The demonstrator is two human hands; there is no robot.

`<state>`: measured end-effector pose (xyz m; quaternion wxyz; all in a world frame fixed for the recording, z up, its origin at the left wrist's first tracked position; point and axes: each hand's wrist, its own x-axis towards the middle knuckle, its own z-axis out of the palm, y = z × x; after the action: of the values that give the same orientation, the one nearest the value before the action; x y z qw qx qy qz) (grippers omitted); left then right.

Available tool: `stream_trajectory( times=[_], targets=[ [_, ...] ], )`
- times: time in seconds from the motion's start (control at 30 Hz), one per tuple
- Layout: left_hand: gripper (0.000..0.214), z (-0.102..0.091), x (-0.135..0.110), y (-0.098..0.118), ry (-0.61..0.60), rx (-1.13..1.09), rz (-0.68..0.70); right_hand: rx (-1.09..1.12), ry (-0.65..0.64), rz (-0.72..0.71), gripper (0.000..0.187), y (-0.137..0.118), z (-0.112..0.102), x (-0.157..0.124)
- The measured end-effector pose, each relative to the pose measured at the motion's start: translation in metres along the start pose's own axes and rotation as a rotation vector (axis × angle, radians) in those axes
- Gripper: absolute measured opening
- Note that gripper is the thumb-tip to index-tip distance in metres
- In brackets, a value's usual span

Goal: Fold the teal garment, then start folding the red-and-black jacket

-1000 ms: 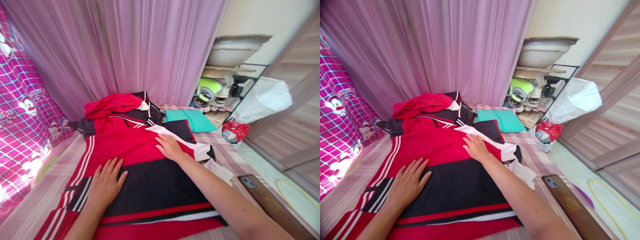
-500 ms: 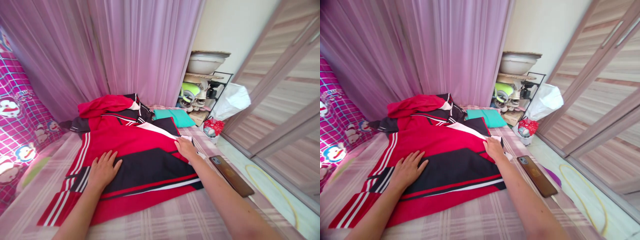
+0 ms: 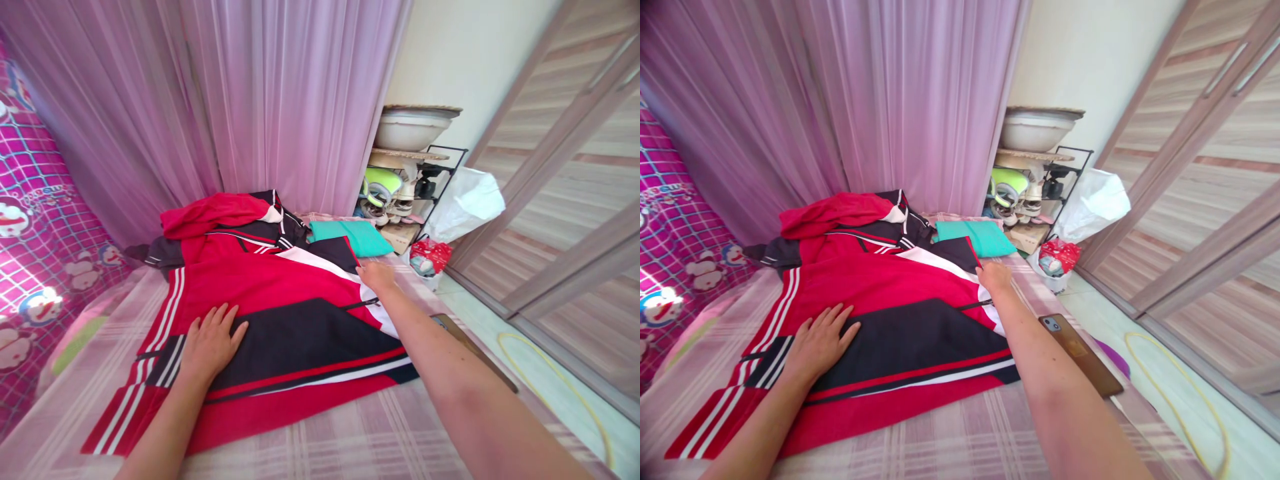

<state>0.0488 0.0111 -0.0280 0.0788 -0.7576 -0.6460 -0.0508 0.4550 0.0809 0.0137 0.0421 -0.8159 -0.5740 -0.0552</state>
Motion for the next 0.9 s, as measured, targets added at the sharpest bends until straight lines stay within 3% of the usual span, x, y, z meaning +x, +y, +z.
stream_trajectory(
  times=[0.13, 0.43, 0.53, 0.63, 0.7, 0.73, 0.8, 0.9],
  targets=[
    [0.055, -0.001, 0.000, 0.001, -0.011, 0.033, 0.000, 0.045, -0.091, 0.055, 0.037, -0.003, 0.010, 0.016],
    [0.057, -0.002, 0.000, 0.001, -0.030, 0.018, 0.001, 0.045, -0.060, 0.094, 0.035, 0.000, 0.016, 0.026],
    [0.057, -0.001, 0.000, 0.001, -0.025, 0.017, 0.003, 0.056, 0.018, 0.065, 0.040, -0.005, 0.015, 0.013],
    [0.057, 0.000, 0.000, 0.000, -0.022, 0.012, 0.002, 0.108, 0.111, -0.226, 0.047, -0.011, 0.021, -0.011],
    [0.057, 0.000, 0.000, 0.000, -0.021, 0.014, 0.001, 0.113, 0.030, -0.417, 0.052, -0.012, 0.029, -0.027],
    [0.057, 0.000, 0.000, 0.001, -0.023, 0.018, 0.000, 0.097, -0.035, -0.446, 0.054, -0.012, 0.033, -0.034],
    [0.057, 0.000, 0.000, 0.001, -0.025, 0.030, -0.001, 0.059, -0.131, -0.395, 0.056, -0.013, 0.036, -0.043],
    [0.058, -0.001, 0.001, 0.001, -0.031, 0.033, -0.002, 0.064, -0.145, -0.298, 0.055, -0.017, 0.028, -0.052]
  ],
)
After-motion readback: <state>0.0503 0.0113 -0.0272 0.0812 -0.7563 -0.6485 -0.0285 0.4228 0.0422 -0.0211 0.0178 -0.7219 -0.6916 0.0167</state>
